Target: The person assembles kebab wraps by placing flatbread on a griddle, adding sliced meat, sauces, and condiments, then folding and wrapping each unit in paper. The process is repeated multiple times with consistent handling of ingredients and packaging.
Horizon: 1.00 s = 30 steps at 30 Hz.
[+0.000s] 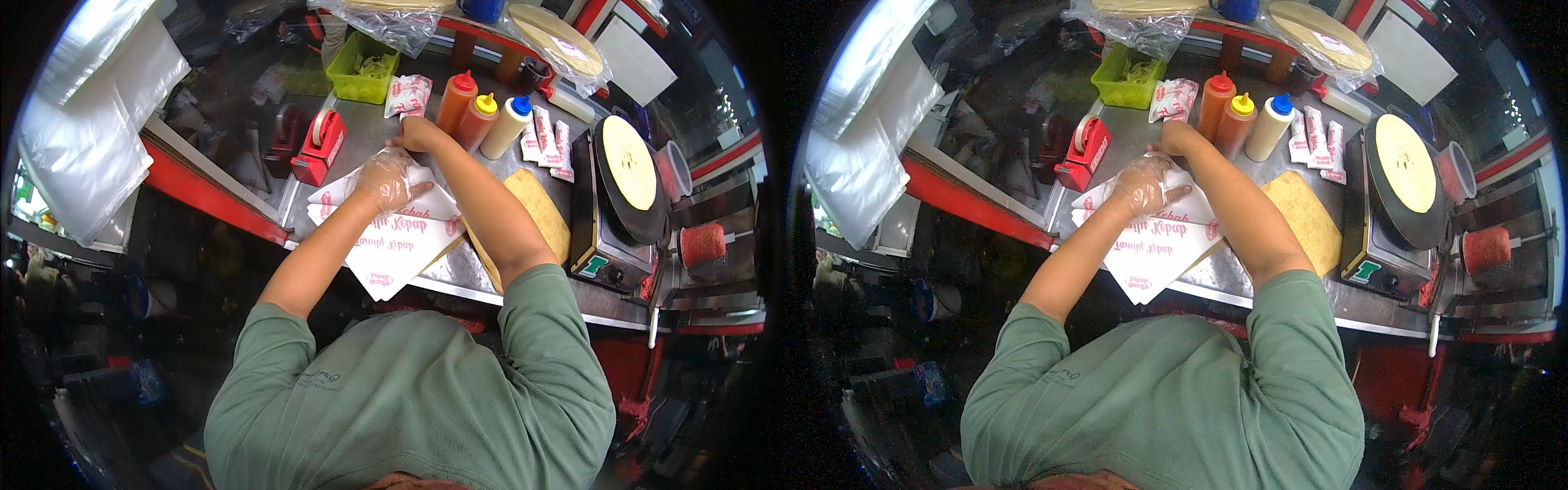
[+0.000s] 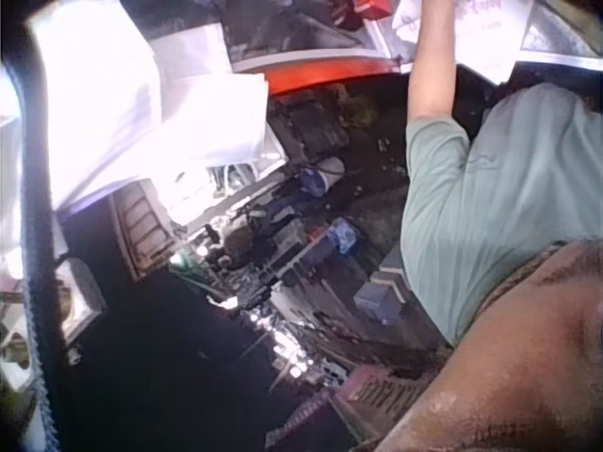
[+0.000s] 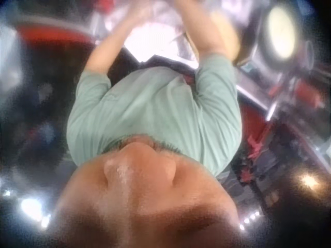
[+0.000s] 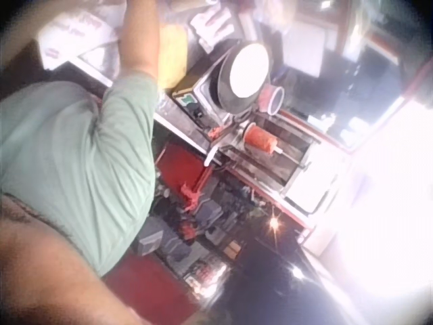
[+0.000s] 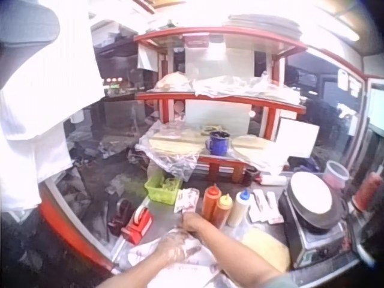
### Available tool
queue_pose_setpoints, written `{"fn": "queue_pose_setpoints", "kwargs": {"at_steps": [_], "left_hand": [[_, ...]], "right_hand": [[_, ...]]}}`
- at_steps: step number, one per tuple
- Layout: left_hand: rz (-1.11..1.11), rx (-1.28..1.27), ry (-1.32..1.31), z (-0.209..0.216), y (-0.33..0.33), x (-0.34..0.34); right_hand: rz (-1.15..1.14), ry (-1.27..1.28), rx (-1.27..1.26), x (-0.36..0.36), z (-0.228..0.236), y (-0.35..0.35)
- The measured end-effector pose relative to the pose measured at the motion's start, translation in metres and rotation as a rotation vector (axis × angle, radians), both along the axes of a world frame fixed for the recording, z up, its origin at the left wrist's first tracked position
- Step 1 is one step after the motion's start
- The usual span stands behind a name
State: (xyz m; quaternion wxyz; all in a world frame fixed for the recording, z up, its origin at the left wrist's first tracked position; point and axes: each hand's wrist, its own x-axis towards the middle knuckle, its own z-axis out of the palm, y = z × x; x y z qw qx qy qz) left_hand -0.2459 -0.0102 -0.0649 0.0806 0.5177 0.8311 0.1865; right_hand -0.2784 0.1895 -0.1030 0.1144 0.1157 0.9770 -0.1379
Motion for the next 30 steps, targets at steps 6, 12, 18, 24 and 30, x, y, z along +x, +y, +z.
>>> {"fn": "queue_pose_setpoints", "kwargs": {"at_steps": [6, 12, 18, 24, 30], "left_hand": [[0.020, -0.135, 0.023, -0.003, -0.035, 0.015], [0.029, 0.070, 0.140, -0.023, -0.054, 0.033], [0.119, 0.038, 0.165, -0.030, -0.057, 0.043], [0.071, 0.184, 0.137, -0.045, -0.069, 0.040], [0.045, 0.228, 0.181, -0.040, -0.070, 0.039]], "right_hand": [[-0.252, 0.053, -0.084, 0.019, 0.020, -0.031], [-0.370, 0.391, -0.276, 0.053, 0.015, -0.038], [-0.488, 0.895, -0.190, 0.242, 0.022, -0.103], [-0.600, 0.581, 0.048, 0.255, 0.015, -0.145], [-0.615, 0.877, -0.066, 0.219, -0.016, -0.148]]}}
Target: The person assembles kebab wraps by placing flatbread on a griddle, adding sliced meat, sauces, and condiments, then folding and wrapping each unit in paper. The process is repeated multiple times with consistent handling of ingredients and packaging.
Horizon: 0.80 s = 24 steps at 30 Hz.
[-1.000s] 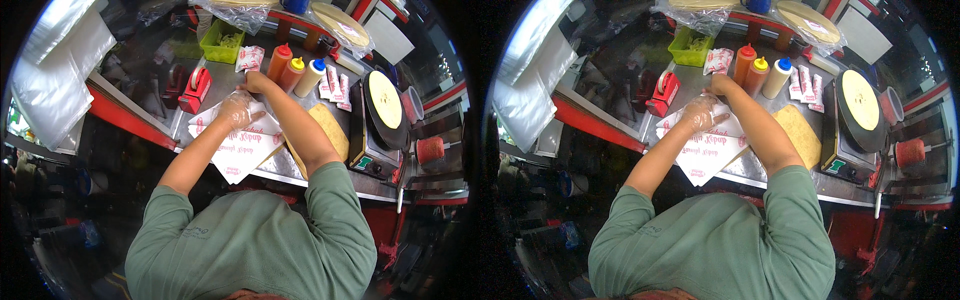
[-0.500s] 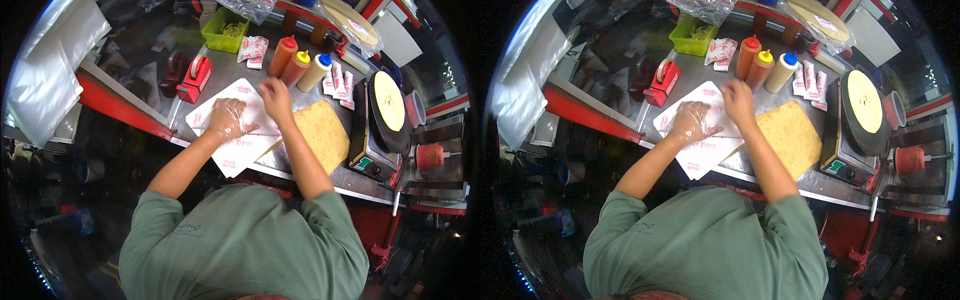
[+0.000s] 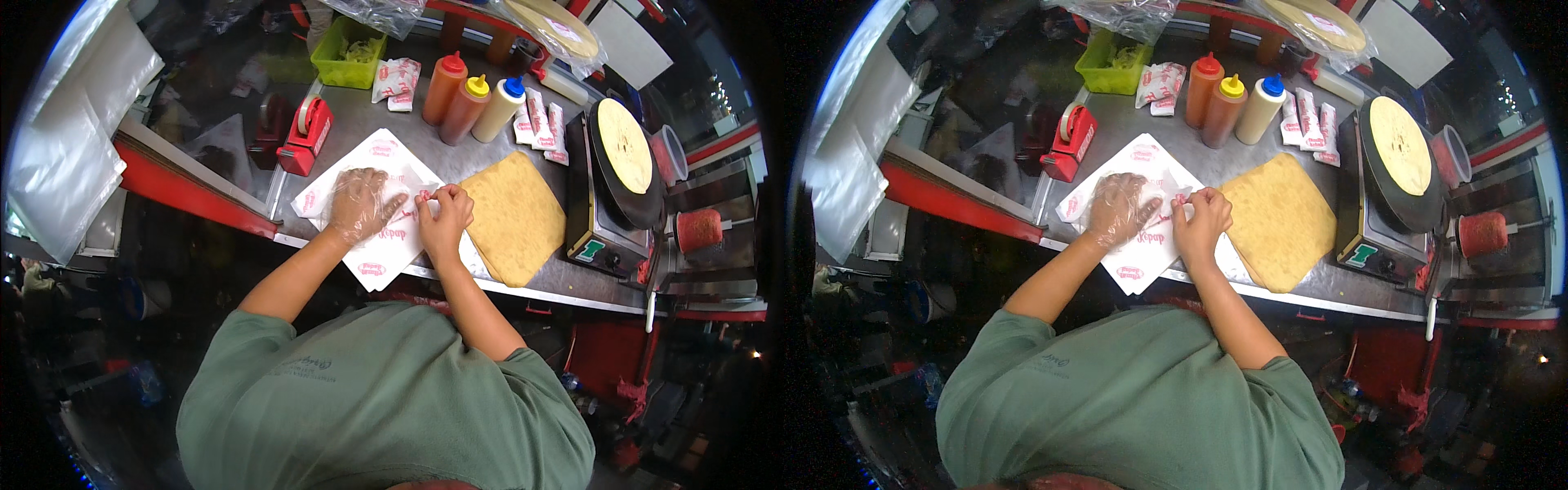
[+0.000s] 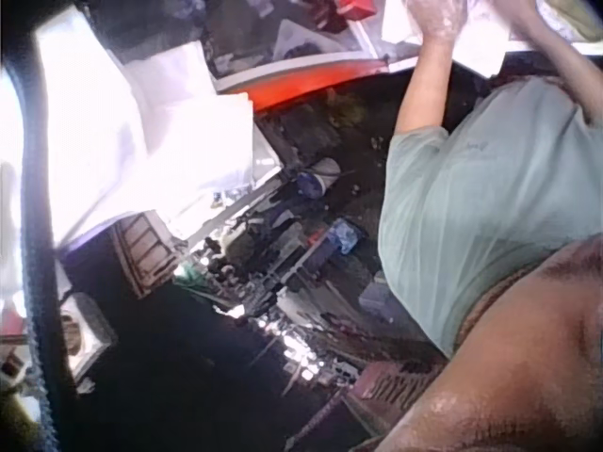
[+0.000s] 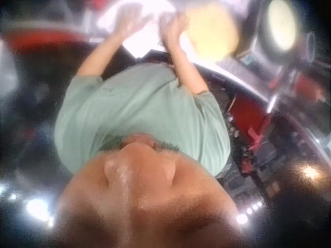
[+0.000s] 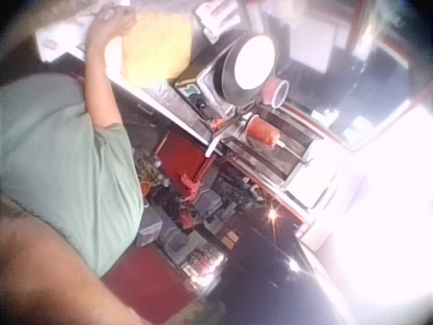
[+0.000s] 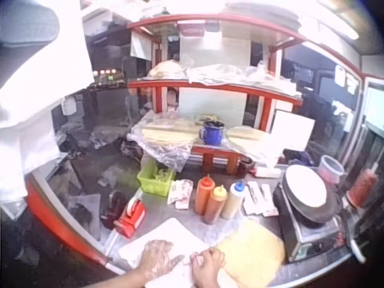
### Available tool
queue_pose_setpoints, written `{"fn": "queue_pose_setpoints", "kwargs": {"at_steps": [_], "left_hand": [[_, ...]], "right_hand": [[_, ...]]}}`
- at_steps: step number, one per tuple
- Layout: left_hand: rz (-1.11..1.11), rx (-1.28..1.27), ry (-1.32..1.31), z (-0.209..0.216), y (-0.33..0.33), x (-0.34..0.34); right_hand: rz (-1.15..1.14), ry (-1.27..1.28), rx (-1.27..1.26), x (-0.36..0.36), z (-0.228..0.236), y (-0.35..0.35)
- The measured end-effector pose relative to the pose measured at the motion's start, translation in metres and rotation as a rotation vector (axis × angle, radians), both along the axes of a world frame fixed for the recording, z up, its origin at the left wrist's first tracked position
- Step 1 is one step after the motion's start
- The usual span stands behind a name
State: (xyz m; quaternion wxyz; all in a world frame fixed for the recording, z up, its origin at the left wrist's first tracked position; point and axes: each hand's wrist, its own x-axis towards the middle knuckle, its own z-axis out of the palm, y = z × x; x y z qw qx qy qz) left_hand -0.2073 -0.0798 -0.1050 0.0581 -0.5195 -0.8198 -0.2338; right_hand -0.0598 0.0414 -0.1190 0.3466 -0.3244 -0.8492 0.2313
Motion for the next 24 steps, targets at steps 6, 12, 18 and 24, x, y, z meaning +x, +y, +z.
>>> {"fn": "queue_pose_setpoints", "kwargs": {"at_steps": [6, 12, 18, 24], "left_hand": [[-0.046, 0.234, -0.199, -0.024, 0.000, -0.002], [0.302, 0.177, -0.180, -0.053, -0.043, 0.001], [0.811, -0.119, -0.057, -0.051, -0.039, 0.007], [1.098, -0.044, -0.127, -0.044, -0.051, 0.030]], "right_hand": [[0.505, 0.287, -0.055, -0.039, 0.016, -0.023], [0.677, -0.047, 0.211, -0.030, 0.026, -0.020], [0.793, -0.252, 0.432, -0.035, 0.042, -0.011], [0.833, -0.288, 0.493, -0.036, 0.038, -0.008]]}}
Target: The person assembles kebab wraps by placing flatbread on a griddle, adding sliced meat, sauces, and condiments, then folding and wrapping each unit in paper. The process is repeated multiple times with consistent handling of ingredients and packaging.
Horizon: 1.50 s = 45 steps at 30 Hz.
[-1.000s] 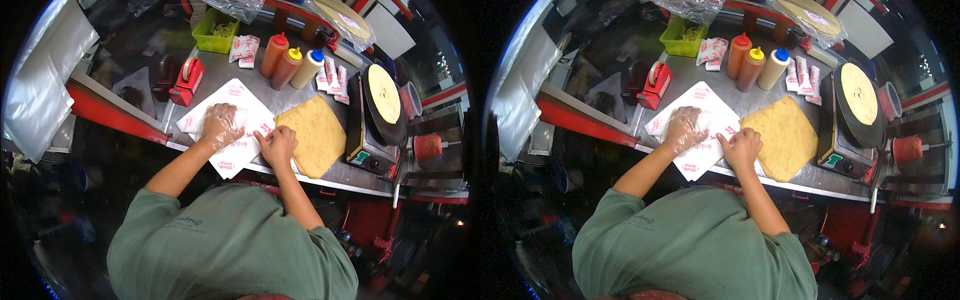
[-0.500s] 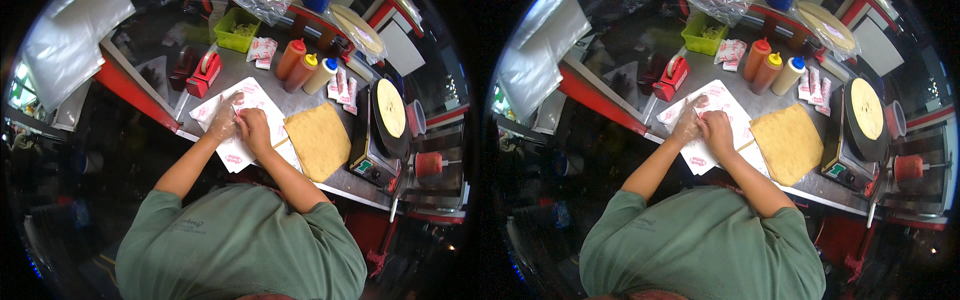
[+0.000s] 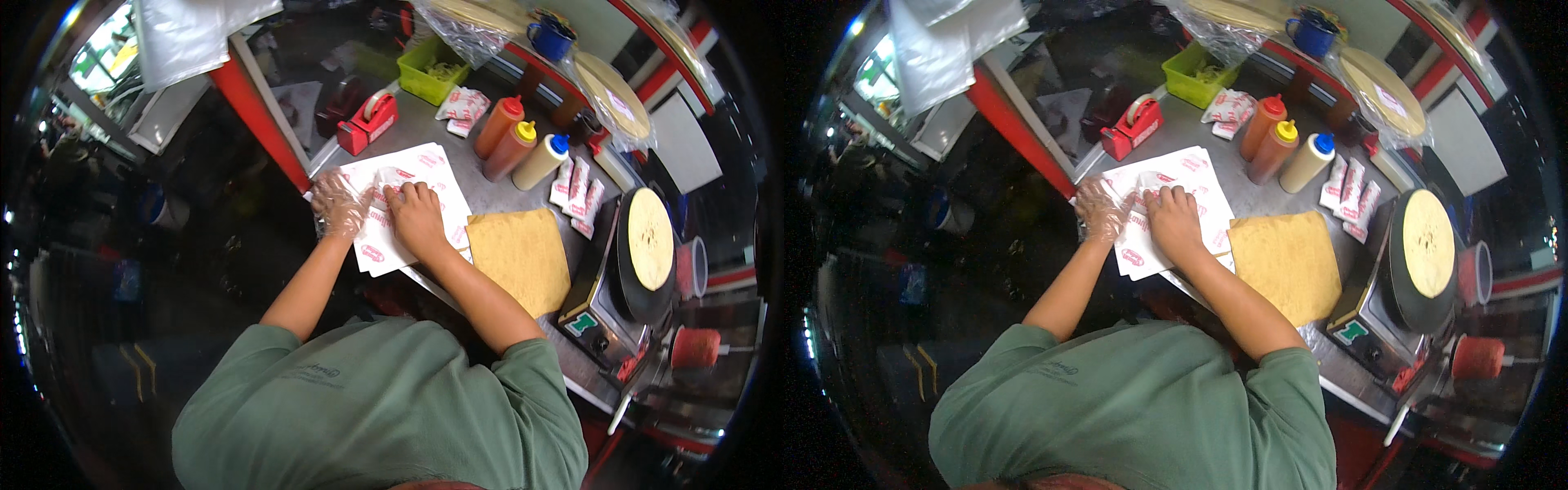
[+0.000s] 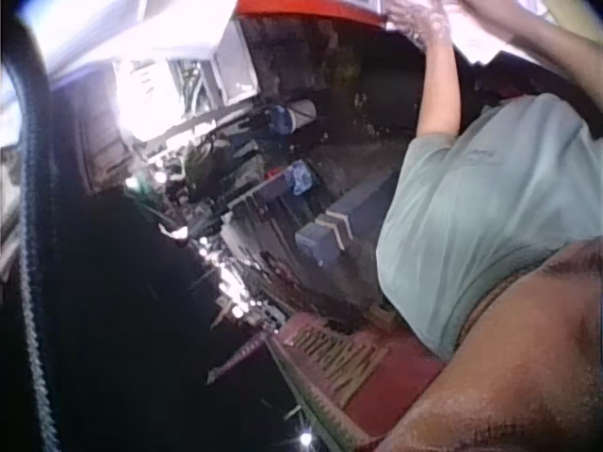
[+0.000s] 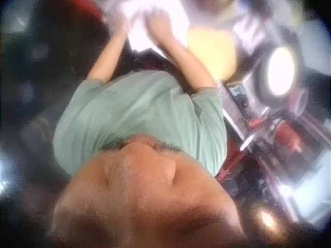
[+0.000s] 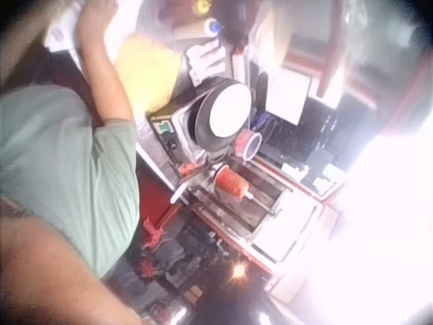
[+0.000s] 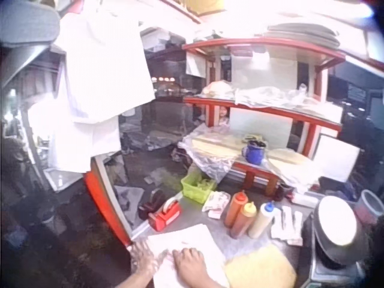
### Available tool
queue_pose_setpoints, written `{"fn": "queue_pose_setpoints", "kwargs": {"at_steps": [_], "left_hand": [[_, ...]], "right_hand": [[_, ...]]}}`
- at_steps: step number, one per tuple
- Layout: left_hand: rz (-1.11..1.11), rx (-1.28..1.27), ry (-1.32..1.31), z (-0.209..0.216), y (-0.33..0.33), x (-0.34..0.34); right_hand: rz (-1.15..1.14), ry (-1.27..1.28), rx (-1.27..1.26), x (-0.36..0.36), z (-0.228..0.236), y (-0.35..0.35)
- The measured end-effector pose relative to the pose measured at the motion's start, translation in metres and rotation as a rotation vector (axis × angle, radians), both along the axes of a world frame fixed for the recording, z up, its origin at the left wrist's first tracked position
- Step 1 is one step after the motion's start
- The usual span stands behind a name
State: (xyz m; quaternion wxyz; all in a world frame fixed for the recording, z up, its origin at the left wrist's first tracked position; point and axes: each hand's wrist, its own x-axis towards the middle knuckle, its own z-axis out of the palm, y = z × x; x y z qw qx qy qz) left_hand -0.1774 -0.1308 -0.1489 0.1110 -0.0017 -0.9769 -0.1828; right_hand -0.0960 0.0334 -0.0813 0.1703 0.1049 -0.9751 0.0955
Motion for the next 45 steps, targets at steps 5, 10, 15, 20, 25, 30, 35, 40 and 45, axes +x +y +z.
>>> {"fn": "queue_pose_setpoints", "kwargs": {"at_steps": [5, 10, 15, 20, 25, 30, 35, 40, 45], "left_hand": [[-0.234, 0.069, 0.144, 0.012, 0.000, -0.008], [-0.487, 0.543, 0.005, 0.031, 0.014, -0.001], [-0.985, 0.306, 0.098, 0.017, 0.008, -0.014], [-1.135, 0.245, 0.066, 0.021, 0.009, -0.022], [-1.063, 0.246, -0.130, 0.043, 0.023, -0.040], [-1.054, 0.205, -0.140, 0.044, 0.023, -0.057], [-0.957, 0.376, 0.033, 0.016, 0.019, -0.045], [-0.853, 0.277, 0.133, 0.013, 0.020, -0.024], [-0.788, 0.247, 0.061, 0.006, 0.019, -0.022]], "right_hand": [[-0.002, 0.110, 0.119, 0.000, 0.004, -0.001], [-0.004, 0.038, 0.156, -0.001, 0.004, -0.012], [0.048, 0.059, 0.024, 0.014, -0.001, -0.007], [-0.208, 0.191, -0.537, 0.017, -0.014, 0.026], [-0.513, 0.079, -0.312, -0.012, -0.029, 0.044], [-0.650, 0.065, -0.426, -0.054, -0.031, 0.069], [-0.601, -0.226, -0.701, -0.088, -0.014, 0.078], [-0.180, -0.032, -0.830, -0.045, -0.011, 0.045], [0.128, 0.111, -0.380, -0.012, -0.026, 0.025]]}}
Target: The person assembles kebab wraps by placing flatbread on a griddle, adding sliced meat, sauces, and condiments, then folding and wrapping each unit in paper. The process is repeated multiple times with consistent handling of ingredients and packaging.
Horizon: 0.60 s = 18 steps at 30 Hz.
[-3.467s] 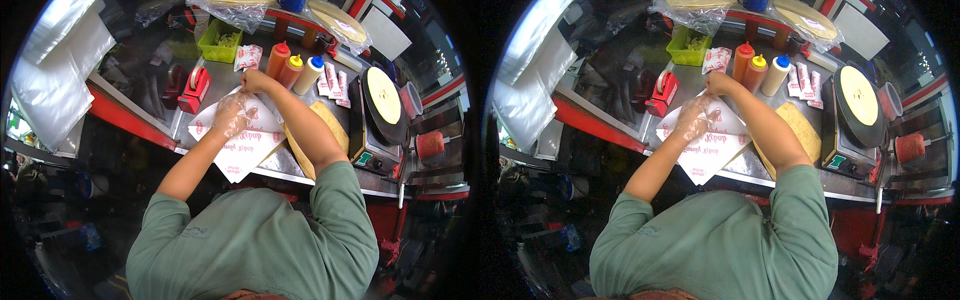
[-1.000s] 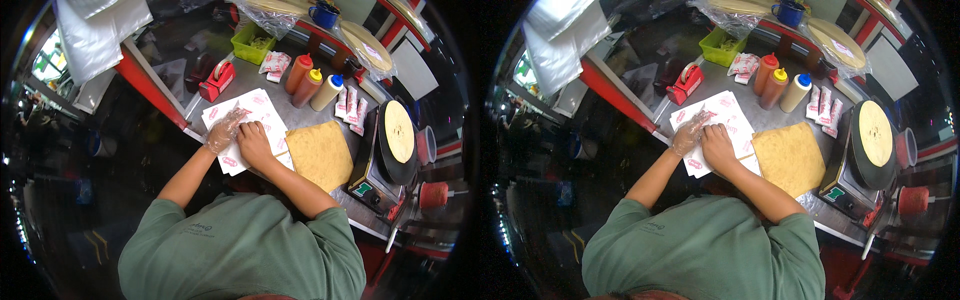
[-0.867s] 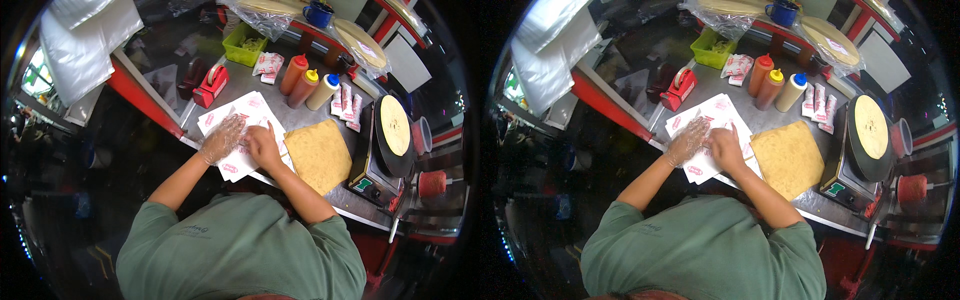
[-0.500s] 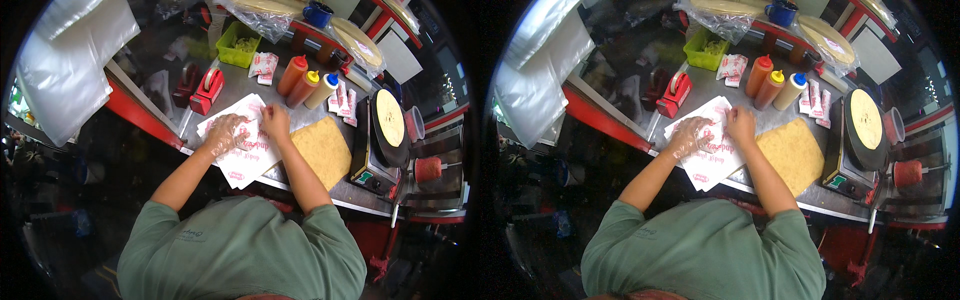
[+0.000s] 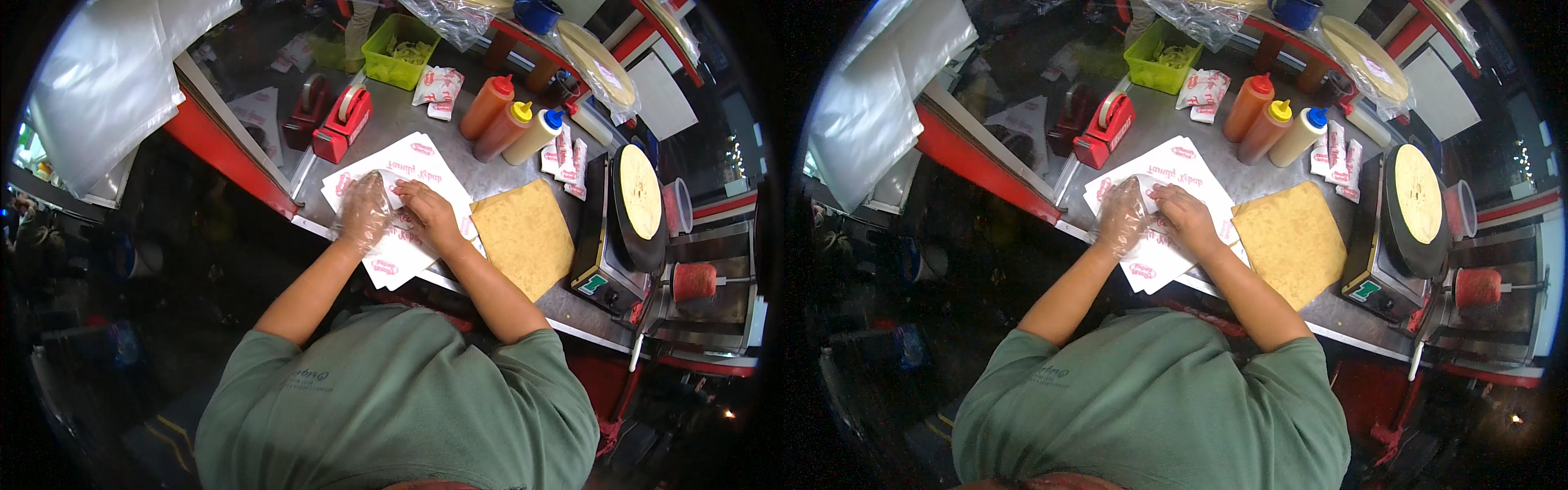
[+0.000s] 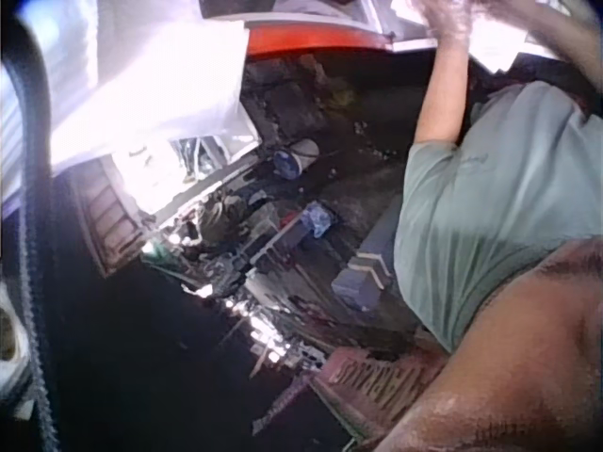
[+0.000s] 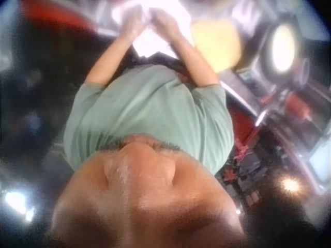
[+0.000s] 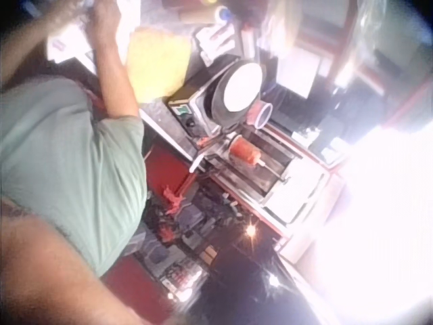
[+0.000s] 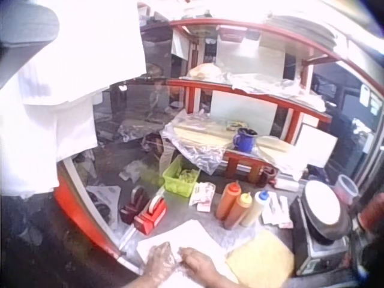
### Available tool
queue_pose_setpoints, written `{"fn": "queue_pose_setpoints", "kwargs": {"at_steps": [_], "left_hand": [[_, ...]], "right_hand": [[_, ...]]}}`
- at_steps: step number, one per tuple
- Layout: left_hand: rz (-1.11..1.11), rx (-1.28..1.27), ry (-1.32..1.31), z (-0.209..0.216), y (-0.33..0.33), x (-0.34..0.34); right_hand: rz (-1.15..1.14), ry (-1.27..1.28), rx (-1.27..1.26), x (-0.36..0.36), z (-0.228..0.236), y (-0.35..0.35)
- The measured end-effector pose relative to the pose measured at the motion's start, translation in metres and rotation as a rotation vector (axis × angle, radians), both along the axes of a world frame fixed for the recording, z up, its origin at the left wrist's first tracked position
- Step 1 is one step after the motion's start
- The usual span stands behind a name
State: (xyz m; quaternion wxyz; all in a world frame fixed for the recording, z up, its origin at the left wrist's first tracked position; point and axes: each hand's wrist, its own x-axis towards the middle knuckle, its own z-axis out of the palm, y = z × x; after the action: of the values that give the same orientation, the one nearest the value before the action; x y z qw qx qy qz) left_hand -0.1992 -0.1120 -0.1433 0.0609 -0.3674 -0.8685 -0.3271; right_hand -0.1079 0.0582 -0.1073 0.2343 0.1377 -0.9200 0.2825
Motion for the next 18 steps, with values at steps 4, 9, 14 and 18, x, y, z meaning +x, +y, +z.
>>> {"fn": "queue_pose_setpoints", "kwargs": {"at_steps": [4, 9, 14, 18], "left_hand": [[-0.132, 0.222, -0.350, 0.007, -0.012, -0.016], [0.118, 0.292, -0.338, -0.009, -0.008, -0.041], [-0.026, 0.070, -0.260, 0.011, -0.003, -0.037], [-0.002, 0.003, -0.159, 0.004, 0.007, -0.017]], "right_hand": [[-0.025, -0.112, 0.062, 0.016, 0.016, -0.007], [-0.056, -0.149, 0.292, 0.024, 0.017, 0.026], [-0.270, -0.007, -0.032, -0.002, 0.004, 0.021], [-0.153, -0.391, -1.073, -0.111, 0.046, -0.043]]}}
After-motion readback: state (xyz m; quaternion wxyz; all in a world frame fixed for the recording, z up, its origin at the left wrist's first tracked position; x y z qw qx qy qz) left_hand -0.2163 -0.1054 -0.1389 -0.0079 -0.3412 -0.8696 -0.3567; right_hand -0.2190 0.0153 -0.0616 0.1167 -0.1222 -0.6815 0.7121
